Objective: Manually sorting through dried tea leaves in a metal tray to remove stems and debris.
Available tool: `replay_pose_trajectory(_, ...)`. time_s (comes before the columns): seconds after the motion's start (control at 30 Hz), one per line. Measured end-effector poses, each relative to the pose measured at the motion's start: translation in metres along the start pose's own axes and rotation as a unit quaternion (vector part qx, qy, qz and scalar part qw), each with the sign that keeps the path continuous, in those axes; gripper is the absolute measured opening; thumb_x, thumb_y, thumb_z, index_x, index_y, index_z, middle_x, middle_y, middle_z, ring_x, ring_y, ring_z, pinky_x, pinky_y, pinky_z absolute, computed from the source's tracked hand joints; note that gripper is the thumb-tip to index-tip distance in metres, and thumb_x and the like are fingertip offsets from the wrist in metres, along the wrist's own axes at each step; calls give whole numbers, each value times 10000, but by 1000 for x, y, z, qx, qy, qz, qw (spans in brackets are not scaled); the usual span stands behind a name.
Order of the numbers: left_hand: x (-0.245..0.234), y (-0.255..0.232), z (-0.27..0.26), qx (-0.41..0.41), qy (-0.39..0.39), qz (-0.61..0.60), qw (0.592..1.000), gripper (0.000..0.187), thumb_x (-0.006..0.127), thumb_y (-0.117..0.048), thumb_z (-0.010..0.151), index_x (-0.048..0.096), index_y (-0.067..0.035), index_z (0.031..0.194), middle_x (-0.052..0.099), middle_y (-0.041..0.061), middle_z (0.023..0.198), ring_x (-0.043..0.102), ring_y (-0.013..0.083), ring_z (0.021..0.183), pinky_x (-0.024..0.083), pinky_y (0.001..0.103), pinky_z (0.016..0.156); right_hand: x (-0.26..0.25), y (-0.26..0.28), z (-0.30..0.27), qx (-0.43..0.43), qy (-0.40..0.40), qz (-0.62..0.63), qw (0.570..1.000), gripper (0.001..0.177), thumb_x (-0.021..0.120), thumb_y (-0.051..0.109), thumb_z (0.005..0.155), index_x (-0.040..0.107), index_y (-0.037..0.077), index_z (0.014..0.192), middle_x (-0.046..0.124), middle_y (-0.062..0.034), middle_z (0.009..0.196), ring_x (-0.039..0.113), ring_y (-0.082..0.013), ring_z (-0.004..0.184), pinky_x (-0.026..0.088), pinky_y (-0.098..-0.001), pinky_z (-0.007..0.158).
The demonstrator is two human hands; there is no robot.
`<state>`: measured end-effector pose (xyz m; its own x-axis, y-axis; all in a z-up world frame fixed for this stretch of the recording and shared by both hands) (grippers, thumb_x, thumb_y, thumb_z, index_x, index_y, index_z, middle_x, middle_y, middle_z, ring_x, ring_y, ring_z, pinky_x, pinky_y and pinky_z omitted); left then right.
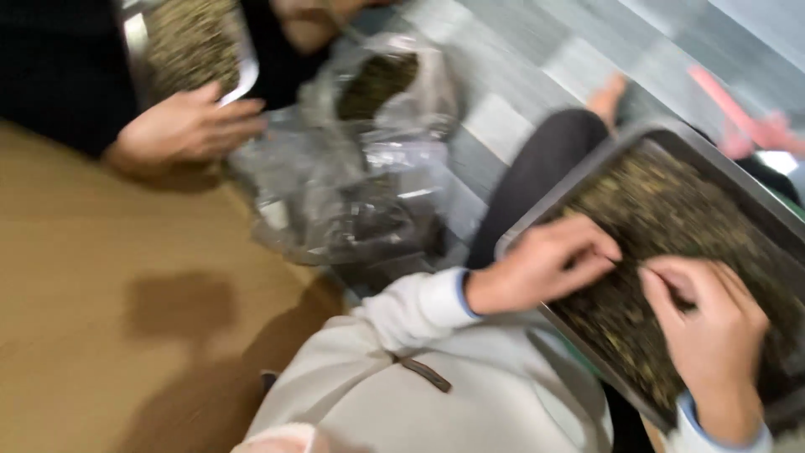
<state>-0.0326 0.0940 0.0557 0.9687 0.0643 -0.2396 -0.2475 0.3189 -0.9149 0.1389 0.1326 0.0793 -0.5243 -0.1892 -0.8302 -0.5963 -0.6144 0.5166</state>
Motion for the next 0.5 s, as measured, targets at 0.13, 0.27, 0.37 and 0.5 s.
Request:
replay_pose_trajectory(0.13, 4, -5, -5, 8, 27, -5, 1000, 101, 541, -125, 1079, 565, -69, 1159, 589, 83, 1114, 640, 248, 1036, 539, 340, 996, 8, -8, -7, -62, -8, -93, 994, 121, 817, 81, 1071, 790, -24, 1125, 767, -152, 1146, 695, -294, 1046, 530, -421, 1007)
replay_pose_trajectory(0.27, 16, -1, -11, 34, 46, 10, 998, 157, 481, -152, 1099, 531, -38, 1194, 564, 119, 1142, 631, 292, 1054, 540, 374, 988, 27, -9, -7, -44, 23, -36, 998, 222, 737, 151, 1042, 775, -52, 1122, 777, -187, 1110, 719, -292, 1002, 584, -381, 898)
replay_pose_trajectory(0.37, 25, -4, -15, 52, 59, 50, 996, 144, 472, -108, 1111, 528, -30, 1218, 529, 112, 1154, 600, 286, 1059, 533, 385, 982, 25, 3, -4, -1, 39, -14, 999, 143, 742, 98, 1051, 763, -42, 1063, 744, -140, 1020, 618, -248, 822, 526, -366, 763)
replay_pose_trajectory(0.5, 29, -16, -16, 83, 75, 66, 992, 175, 429, -85, 1129, 508, 15, 1250, 510, 150, 1130, 566, 318, 1027, 507, 398, 954, 19, 5, -8, 40, 43, 23, 998, 145, 704, 85, 1064, 733, -49, 1018, 699, -146, 932, 575, -239, 738, 485, -380, 730)
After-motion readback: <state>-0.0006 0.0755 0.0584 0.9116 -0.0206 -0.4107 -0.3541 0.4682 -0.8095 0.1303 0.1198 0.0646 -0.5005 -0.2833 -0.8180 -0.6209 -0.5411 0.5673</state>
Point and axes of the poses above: each hand's wrist, its own z-axis towards the middle knuckle, its own x-axis out of the palm, y = z × x, the point moved 8 cm from there along z, towards the middle knuckle
